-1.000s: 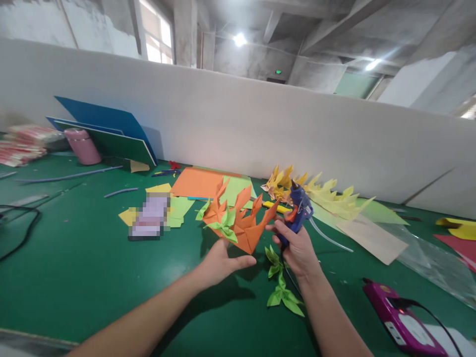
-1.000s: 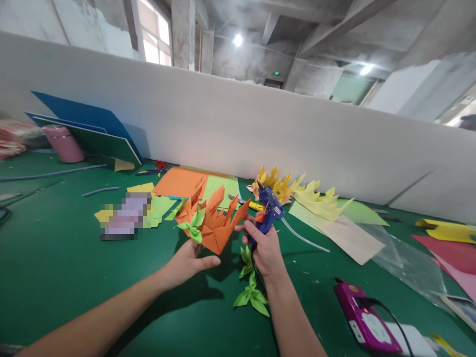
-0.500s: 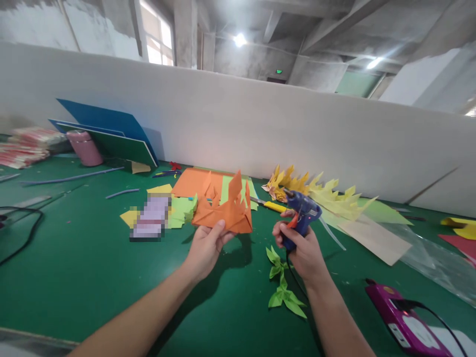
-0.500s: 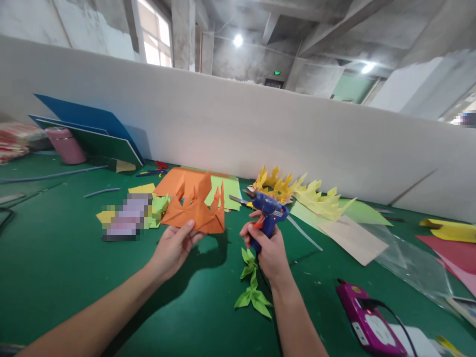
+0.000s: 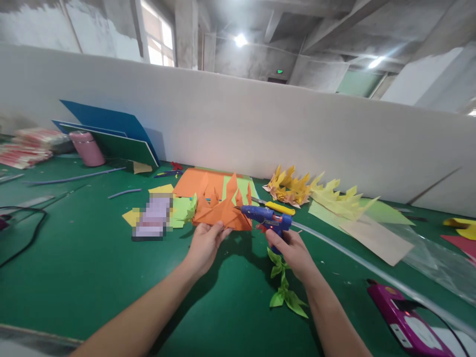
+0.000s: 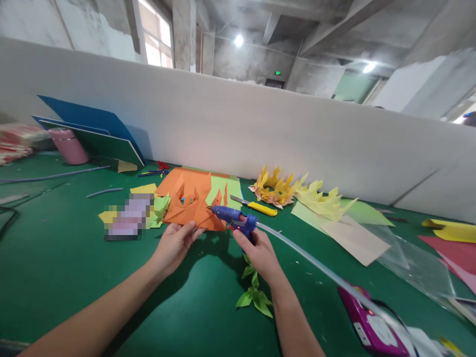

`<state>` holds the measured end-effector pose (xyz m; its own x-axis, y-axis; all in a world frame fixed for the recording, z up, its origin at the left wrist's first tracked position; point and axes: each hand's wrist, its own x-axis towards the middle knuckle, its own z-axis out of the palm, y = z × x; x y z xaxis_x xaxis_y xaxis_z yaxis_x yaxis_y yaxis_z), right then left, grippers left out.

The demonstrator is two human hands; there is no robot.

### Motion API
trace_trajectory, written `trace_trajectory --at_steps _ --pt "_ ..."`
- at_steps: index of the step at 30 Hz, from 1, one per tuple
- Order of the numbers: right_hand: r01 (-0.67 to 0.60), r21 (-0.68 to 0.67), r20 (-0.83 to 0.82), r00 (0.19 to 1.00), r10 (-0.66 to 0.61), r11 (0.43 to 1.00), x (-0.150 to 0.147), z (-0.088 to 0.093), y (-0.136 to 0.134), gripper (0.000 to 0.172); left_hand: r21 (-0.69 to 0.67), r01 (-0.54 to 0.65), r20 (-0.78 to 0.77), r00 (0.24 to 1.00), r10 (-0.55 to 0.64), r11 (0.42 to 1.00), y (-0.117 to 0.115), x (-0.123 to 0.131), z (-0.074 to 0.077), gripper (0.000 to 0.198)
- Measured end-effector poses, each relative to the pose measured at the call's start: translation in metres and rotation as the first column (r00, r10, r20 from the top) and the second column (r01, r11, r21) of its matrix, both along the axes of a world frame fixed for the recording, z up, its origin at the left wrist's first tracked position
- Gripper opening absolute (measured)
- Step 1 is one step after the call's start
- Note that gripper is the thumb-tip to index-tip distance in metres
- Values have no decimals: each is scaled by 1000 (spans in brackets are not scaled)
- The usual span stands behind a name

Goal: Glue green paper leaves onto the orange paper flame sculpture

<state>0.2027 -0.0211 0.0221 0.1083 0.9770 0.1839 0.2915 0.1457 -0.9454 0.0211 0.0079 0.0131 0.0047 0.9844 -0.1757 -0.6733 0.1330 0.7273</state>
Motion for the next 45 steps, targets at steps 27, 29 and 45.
trace_trajectory --at_steps 27,29,45 --pt "-30 173 263 965 -17 984 -5 -7 1 37 69 -7 -124 992 16 998 -5 4 4 16" --pt "-23 184 272 962 -29 983 -6 -7 1 38 75 7 -127 992 3 997 -5 4 4 17" --pt "-37 168 301 954 -15 985 0 -10 2 38 -1 -28 -44 999 28 1000 -3 4 4 20"
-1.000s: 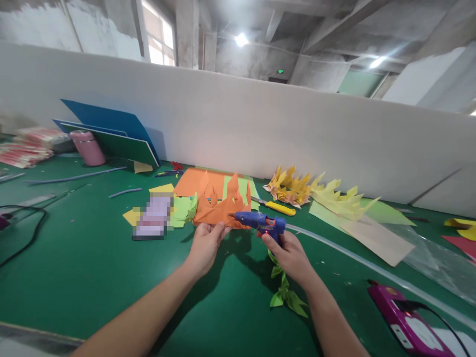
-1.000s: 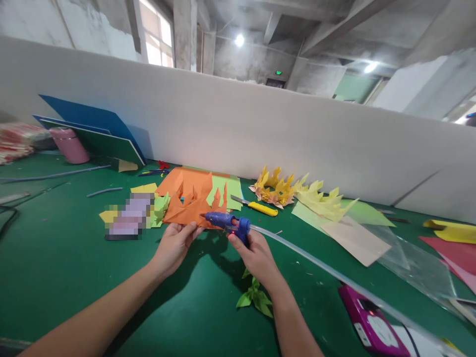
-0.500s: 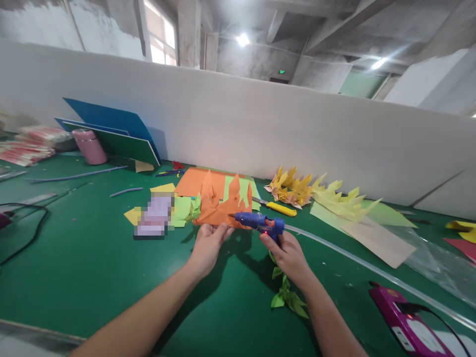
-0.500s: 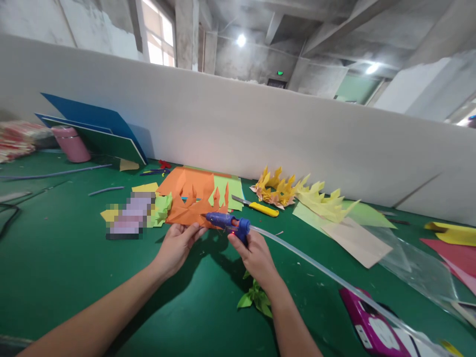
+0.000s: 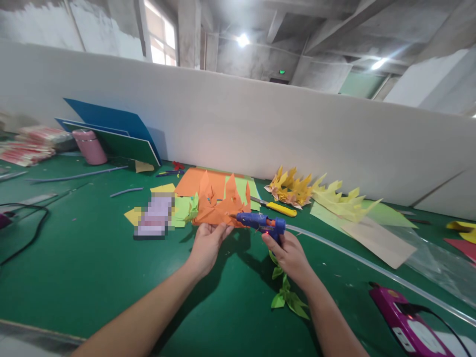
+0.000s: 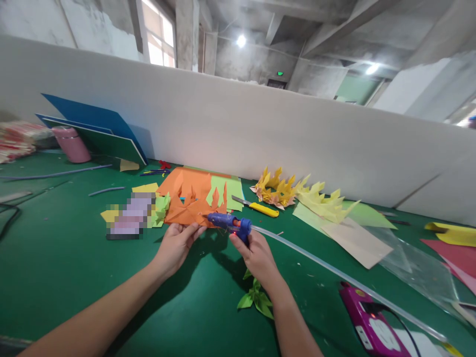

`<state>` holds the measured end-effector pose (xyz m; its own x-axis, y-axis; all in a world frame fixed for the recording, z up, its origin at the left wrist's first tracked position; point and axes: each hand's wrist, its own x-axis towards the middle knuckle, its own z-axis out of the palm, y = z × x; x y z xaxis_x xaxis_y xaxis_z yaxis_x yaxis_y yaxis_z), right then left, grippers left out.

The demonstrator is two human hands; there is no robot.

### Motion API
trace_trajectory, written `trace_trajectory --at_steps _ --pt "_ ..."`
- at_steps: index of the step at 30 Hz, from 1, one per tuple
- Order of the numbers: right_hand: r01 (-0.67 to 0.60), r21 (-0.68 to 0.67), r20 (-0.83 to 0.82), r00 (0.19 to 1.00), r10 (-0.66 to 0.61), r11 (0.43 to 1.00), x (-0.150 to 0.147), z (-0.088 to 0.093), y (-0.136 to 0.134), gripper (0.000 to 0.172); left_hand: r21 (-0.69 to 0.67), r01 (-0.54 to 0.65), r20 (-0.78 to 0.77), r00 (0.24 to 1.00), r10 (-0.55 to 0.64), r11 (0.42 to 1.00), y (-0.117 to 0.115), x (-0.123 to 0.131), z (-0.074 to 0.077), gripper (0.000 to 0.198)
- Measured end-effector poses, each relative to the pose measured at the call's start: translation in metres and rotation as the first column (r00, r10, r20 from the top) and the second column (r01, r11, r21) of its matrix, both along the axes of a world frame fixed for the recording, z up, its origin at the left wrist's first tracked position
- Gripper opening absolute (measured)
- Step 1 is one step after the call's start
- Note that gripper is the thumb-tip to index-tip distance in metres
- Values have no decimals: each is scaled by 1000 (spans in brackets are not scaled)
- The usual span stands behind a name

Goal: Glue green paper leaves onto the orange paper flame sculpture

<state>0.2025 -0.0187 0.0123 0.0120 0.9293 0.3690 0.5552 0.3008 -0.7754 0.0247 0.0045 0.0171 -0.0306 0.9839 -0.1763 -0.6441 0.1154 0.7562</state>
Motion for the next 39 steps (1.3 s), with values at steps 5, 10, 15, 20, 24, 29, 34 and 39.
trace_trajectory --at_steps 5,10,15,20,24,29,34,39 --pt "-10 19 39 999 10 1000 -1 -1 1 40 8 16 -16 1000 -16 1000 1 -1 -2 16" --pt "7 37 126 992 -12 999 -2 -2 1 49 49 32 -10 999 -32 998 0 -1 -3 24" --pt "-12 35 189 982 5 999 -3 0 0 57 85 62 -8 998 -62 994 -3 1 -1 26" --pt "-1 65 182 983 -11 998 -4 2 -1 61 83 102 -54 994 -98 991 -5 1 -1 27" --pt "28 90 186 982 -45 996 -2 2 0 63 57 100 -64 993 -96 993 -4 0 -4 22" --pt "35 83 188 981 -51 996 1 0 1 64 44 62 -45 997 -60 997 -2 -2 -4 20" --pt "3 27 147 989 -7 1000 1 0 1 56 95 8 16 1000 -10 995 0 -1 -4 23" --pt "13 2 75 997 -13 1000 3 -4 4 50 90 -30 44 999 26 995 1 -1 -3 23"
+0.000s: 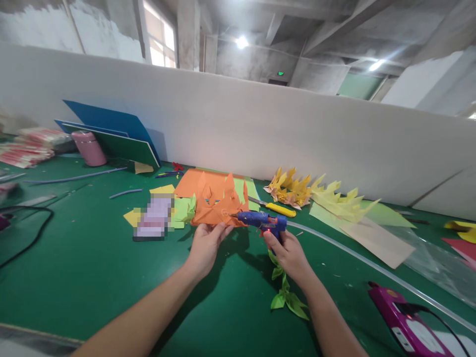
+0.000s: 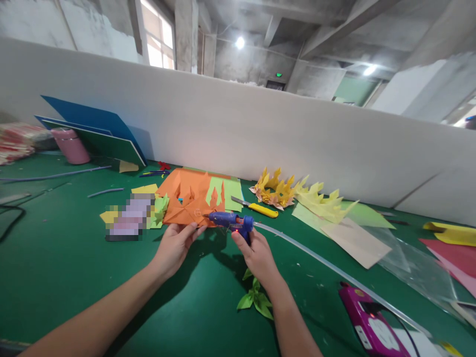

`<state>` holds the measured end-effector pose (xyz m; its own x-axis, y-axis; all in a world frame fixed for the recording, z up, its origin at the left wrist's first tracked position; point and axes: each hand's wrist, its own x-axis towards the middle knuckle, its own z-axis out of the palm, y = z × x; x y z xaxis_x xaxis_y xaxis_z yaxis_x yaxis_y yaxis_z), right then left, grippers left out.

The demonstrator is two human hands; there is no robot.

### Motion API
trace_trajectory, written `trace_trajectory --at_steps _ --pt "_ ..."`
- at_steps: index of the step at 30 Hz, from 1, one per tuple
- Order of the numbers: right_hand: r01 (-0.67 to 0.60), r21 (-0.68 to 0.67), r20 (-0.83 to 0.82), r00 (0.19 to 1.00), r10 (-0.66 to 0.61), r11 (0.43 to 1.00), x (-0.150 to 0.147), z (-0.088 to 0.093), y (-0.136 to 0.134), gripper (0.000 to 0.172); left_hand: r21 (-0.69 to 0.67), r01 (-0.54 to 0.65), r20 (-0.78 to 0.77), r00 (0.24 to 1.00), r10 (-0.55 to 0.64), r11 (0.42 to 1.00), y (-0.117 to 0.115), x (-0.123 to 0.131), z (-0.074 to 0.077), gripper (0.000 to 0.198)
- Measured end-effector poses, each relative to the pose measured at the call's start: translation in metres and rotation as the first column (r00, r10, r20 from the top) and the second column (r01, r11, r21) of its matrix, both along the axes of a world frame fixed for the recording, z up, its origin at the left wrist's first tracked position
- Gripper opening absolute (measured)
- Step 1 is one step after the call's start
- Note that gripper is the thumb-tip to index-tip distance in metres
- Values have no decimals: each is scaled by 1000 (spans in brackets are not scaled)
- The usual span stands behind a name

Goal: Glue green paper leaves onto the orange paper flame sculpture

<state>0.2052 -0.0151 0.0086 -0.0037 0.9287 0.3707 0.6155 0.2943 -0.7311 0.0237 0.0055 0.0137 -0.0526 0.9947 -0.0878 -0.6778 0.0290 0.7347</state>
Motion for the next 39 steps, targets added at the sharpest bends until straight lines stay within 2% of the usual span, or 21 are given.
trace_trajectory --at_steps 5,9,11,15,19,21,24,29,39 --pt "54 -33 -162 985 -59 998 4 -4 4 44 -5 -25 7 1000 25 1000 0 -1 0 25" --pt "104 -57 -310 944 -116 993 9 -3 8 46 51 -18 0 1000 18 999 0 -2 -1 26" --pt "118 -104 -333 932 -146 988 15 -2 9 48 61 -26 9 1000 25 998 1 -2 -1 29" --pt "283 -178 -203 926 -317 942 30 -3 14 48 81 -31 21 999 29 996 1 -2 -1 39" --pt "457 -133 66 889 -453 879 43 -10 19 46 109 -21 11 1000 20 994 0 -2 -2 42" --pt "507 -108 126 860 -494 855 46 -16 23 39 110 -20 3 1000 20 994 0 -2 -2 41" --pt "533 -117 123 845 -520 838 47 -24 27 31 115 -10 -14 1000 12 993 -1 -2 -2 40" --pt "515 -119 121 856 -503 849 41 -30 30 29 100 2 -19 1000 0 995 -1 -1 -2 38" --pt "520 -103 225 843 -489 848 33 -28 28 18 106 3 -24 1000 -1 994 -2 -1 -2 37"
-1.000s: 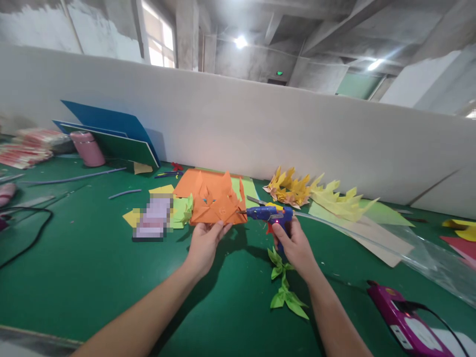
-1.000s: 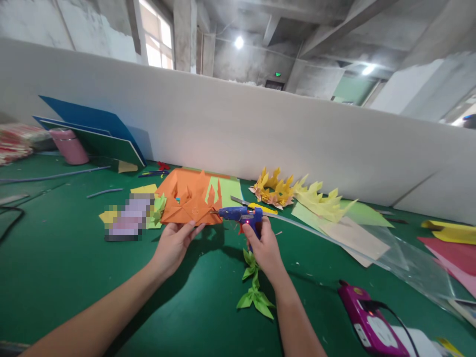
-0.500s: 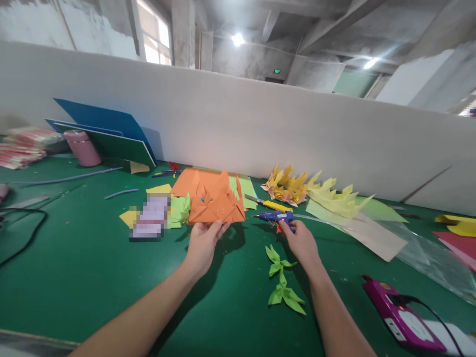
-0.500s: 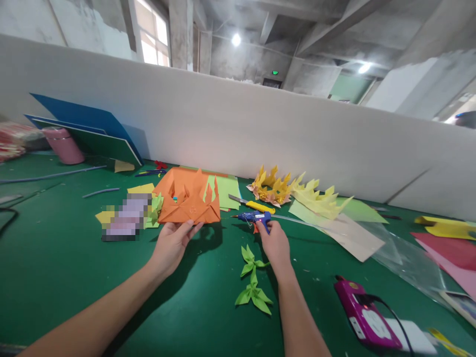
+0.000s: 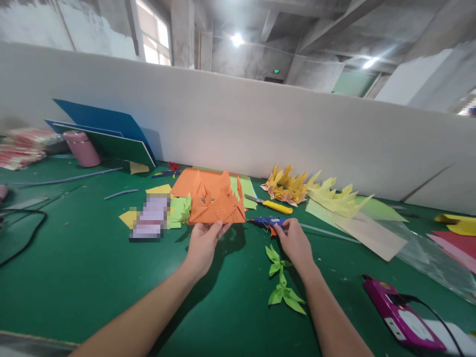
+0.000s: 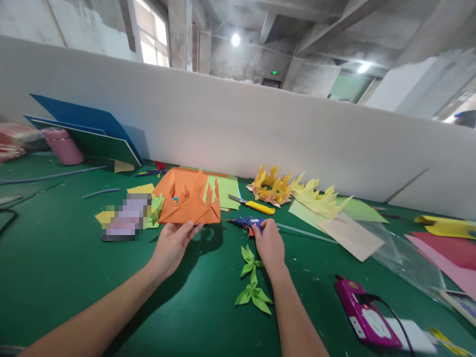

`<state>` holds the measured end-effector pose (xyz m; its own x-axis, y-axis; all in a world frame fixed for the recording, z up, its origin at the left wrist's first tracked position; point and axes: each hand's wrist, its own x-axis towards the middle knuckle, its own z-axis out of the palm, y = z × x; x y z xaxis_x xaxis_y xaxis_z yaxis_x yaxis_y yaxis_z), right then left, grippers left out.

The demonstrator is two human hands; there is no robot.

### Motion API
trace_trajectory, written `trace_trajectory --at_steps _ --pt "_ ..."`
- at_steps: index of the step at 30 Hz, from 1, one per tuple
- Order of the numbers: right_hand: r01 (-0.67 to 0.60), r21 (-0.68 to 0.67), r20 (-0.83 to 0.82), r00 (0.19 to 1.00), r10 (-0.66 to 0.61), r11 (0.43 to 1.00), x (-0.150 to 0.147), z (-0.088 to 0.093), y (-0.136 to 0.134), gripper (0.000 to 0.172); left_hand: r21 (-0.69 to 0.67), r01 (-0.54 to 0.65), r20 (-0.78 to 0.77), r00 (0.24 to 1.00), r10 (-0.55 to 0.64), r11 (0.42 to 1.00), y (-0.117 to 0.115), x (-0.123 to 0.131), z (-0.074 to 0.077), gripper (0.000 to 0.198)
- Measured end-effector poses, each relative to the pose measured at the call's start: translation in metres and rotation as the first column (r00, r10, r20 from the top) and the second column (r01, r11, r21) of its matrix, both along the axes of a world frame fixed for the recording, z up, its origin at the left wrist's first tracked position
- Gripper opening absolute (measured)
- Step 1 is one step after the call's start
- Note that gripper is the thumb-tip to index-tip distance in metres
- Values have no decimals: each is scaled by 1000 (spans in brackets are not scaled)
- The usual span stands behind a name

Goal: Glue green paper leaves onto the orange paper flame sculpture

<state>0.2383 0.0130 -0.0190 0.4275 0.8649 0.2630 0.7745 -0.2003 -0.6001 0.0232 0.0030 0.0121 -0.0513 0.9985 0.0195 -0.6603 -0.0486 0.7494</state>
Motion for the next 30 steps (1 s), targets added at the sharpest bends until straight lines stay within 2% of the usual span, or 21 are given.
trace_trajectory --at_steps 3,5,6,7,8,9,11,14,18,21,24,27,29,30 --pt "-66 -4 94 993 66 998 1 12 -6 13 -3 -1 1 1000 1 1000 0 0 0 37" --pt "-209 -38 121 970 213 977 3 22 -13 11 -6 -3 -6 1000 3 1000 1 0 0 37" --pt "-312 -98 80 944 320 945 4 27 -18 10 -9 -3 -7 1000 3 1000 1 0 0 36" --pt "-425 -183 8 901 433 887 5 31 -23 9 -10 -3 -7 1000 3 1000 1 0 -1 35" --pt "-536 -258 -77 841 536 804 7 35 -28 7 -11 -3 -6 1000 3 1000 1 0 -1 34" --pt "-611 -300 -143 788 599 733 9 37 -32 4 -13 -1 -7 1000 1 1000 1 0 -1 33" --pt "-670 -332 -179 736 653 664 12 39 -38 9 -14 0 -14 1000 0 1000 1 1 -1 31" --pt "-648 -364 -102 741 664 669 12 37 -42 24 -5 4 -33 999 -5 1000 1 1 -1 31" --pt "-644 -376 -20 725 689 667 3 34 -41 31 -2 21 -38 999 -21 1000 -1 3 -2 36" --pt "-681 -335 -9 694 720 652 -5 34 -40 32 -1 40 -46 998 -40 999 -3 4 -3 37" --pt "-722 -286 -72 672 737 630 -10 39 -41 26 7 47 -76 996 -46 999 -5 5 -4 36" --pt "-783 -177 -156 621 768 597 -16 50 -44 15 13 38 -102 994 -37 999 -6 5 -4 38" --pt "-816 -20 -167 573 803 578 -24 56 -46 11 13 43 -120 992 -41 999 -6 5 -5 39" --pt "-804 85 -141 575 806 588 -30 58 -45 10 13 50 -130 990 -48 999 -7 6 -5 37"
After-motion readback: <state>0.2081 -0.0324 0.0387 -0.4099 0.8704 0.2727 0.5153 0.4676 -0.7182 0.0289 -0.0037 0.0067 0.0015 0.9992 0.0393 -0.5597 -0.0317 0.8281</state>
